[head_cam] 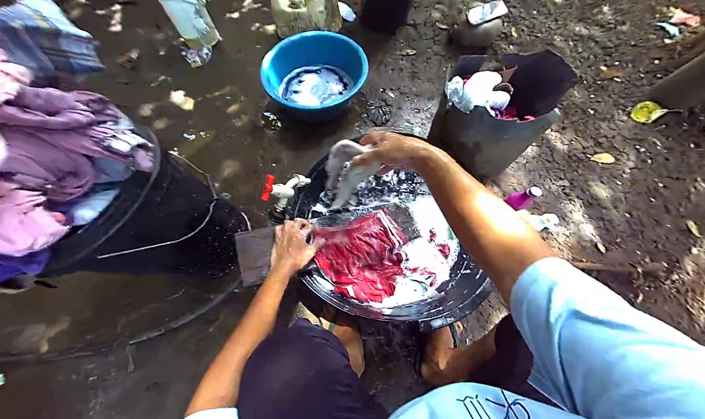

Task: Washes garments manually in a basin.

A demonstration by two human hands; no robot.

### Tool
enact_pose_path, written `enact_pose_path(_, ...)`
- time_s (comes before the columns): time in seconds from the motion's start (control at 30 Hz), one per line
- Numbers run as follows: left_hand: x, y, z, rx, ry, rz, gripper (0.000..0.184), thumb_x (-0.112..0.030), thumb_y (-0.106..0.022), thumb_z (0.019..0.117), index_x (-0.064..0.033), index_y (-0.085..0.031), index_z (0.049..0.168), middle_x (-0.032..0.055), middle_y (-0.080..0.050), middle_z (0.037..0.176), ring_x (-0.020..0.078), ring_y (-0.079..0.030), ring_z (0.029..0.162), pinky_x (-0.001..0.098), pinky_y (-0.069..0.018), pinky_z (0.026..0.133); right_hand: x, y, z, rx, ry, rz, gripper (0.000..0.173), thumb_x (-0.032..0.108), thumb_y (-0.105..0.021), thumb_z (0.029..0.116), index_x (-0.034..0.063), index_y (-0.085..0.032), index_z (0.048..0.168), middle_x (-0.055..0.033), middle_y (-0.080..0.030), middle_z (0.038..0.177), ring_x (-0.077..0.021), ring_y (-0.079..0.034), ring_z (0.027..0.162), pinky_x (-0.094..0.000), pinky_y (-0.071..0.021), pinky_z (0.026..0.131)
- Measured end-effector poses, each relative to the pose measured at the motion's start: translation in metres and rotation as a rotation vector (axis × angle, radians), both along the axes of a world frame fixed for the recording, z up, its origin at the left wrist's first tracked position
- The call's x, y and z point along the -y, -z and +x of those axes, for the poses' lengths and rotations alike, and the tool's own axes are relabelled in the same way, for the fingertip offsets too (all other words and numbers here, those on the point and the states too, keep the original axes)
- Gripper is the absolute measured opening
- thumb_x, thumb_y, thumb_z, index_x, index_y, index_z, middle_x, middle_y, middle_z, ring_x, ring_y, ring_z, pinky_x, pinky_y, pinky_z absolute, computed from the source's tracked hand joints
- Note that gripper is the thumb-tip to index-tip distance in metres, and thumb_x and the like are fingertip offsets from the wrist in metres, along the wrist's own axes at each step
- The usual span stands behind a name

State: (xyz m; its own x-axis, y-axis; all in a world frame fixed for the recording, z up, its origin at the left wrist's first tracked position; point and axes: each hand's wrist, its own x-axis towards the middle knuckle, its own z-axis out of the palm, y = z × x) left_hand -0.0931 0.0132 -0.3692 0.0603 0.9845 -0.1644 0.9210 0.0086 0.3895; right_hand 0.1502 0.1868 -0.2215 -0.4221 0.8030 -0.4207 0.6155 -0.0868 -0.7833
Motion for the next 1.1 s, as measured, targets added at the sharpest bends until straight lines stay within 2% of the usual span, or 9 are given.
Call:
enact_pose_path(0.13,0.002,0.002,-0.001,0.044,-0.022,0.076,0.059,-0.041,-0.079,0.0896,-0.0067,-0.063,0.135,0.0202,-0.067,0.125,0.0422,-0.058,0.123,0.0632,-0.0356,0.112,-0.028,0.067,0.078,0.247,0.184,0.155,0.055,0.03,-0.074,0.0954,-0.0043,-0.058,0.136,-0.0302,-0.061,0.134,-0.044,-0.058,0.125,-0.0639,-0.0451,0.105)
enact_pose_path(0.23,0.005,0.0,-0.001,0.033,-0.105,0.142,0.056,-0.044,-0.081,0.086,0.0042,-0.068,0.111,0.0295,-0.061,0.127,0.0498,-0.053,0.125,0.0667,-0.0341,0.11,-0.013,0.112,0.149,0.509,0.38,0.146,0.039,0.022,-0.069,0.0966,-0.0139,-0.066,0.113,-0.037,-0.063,0.123,-0.051,-0.06,0.121,-0.0692,-0.0459,0.098)
enact_pose_path(0.3,0.006,0.001,0.0,-0.011,-0.1,0.153,0.055,-0.049,-0.08,0.0835,0.0041,-0.07,0.095,0.0308,-0.059,0.126,0.0509,-0.051,0.126,0.0684,-0.0312,0.109,0.012,0.135,0.171,0.591,0.488,0.089,0.035,0.015,-0.063,0.0985,-0.016,-0.063,0.114,-0.0391,-0.061,0.124,-0.0526,-0.059,0.122,-0.0691,-0.0465,0.097)
enact_pose_path(0.43,0.005,0.001,0.011,-0.014,-0.061,0.033,0.044,-0.037,-0.075,0.0924,0.0061,-0.073,0.1,0.0284,-0.059,0.134,0.0476,-0.046,0.135,0.0677,-0.0244,0.115,0.056,0.192,0.17,0.578,0.432,0.185,0.028,0.007,-0.054,0.1012,-0.012,-0.063,0.119,-0.0366,-0.062,0.125,-0.0516,-0.061,0.12,-0.0671,-0.0487,0.098)
enact_pose_path(0.6,0.016,-0.009,0.002,0.104,-0.358,0.095,0.028,-0.024,-0.077,0.0899,0.0028,-0.073,0.085,0.0247,-0.057,0.135,0.0471,-0.039,0.138,0.0707,-0.0161,0.114,0.079,0.232,0.141,0.701,0.38,0.046,0.064,0.009,-0.061,0.0987,-0.0147,-0.033,0.151,-0.0398,-0.04,0.151,-0.0549,-0.049,0.135,-0.0661,-0.0458,0.104)
enact_pose_path(0.7,0.026,-0.02,-0.015,-0.074,-0.469,0.043,0.068,-0.046,-0.088,0.0752,0.0038,-0.067,0.117,0.0289,-0.037,0.157,0.0509,-0.025,0.149,0.0737,-0.0125,0.117,0.075,0.216,0.123,0.651,0.605,-0.093,0.066,0.019,-0.063,0.0978,-0.0135,-0.036,0.149,-0.039,-0.044,0.148,-0.0531,-0.051,0.134,-0.0649,-0.0459,0.104)
enact_pose_path(0.8,0.025,-0.028,-0.014,-0.142,-0.603,-0.104,0.132,-0.057,-0.091,0.0653,-0.0042,-0.021,0.163,0.0273,0.009,0.17,0.0502,0.008,0.156,0.0784,-0.0024,0.115,0.095,0.165,0.069,0.466,0.669,-0.014,0.07,0.028,-0.069,0.0942,-0.0106,-0.042,0.147,-0.0384,-0.059,0.132,-0.0548,-0.059,0.122,-0.0712,-0.0441,0.099)
enact_pose_path(0.97,0.024,-0.035,-0.004,-0.164,-0.673,-0.235,0.129,-0.053,-0.091,0.0704,-0.0206,-0.012,0.167,0.0208,0.02,0.17,0.0518,0.013,0.154,0.0833,-0.0055,0.111,0.177,0.122,-0.065,0.07,0.19,0.154,0.07,0.044,-0.073,0.0947,0.0001,-0.047,0.142,-0.0241,-0.071,0.103,-0.0426,-0.071,0.094,-0.063,-0.0559,0.079)
enact_pose_path(1.1,0.029,-0.029,-0.007,-0.121,-0.715,-0.215,0.126,-0.049,-0.092,0.0702,-0.0204,-0.017,0.167,0.0158,0.017,0.171,0.054,0.006,0.154,0.0835,-0.0166,0.107,0.148,0.165,-0.006,0.23,0.227,0.048,0.065,0.048,-0.064,0.0998,0.0048,-0.05,0.147,-0.0301,-0.069,0.115,-0.0501,-0.067,0.107,-0.0715,-0.0513,0.088)
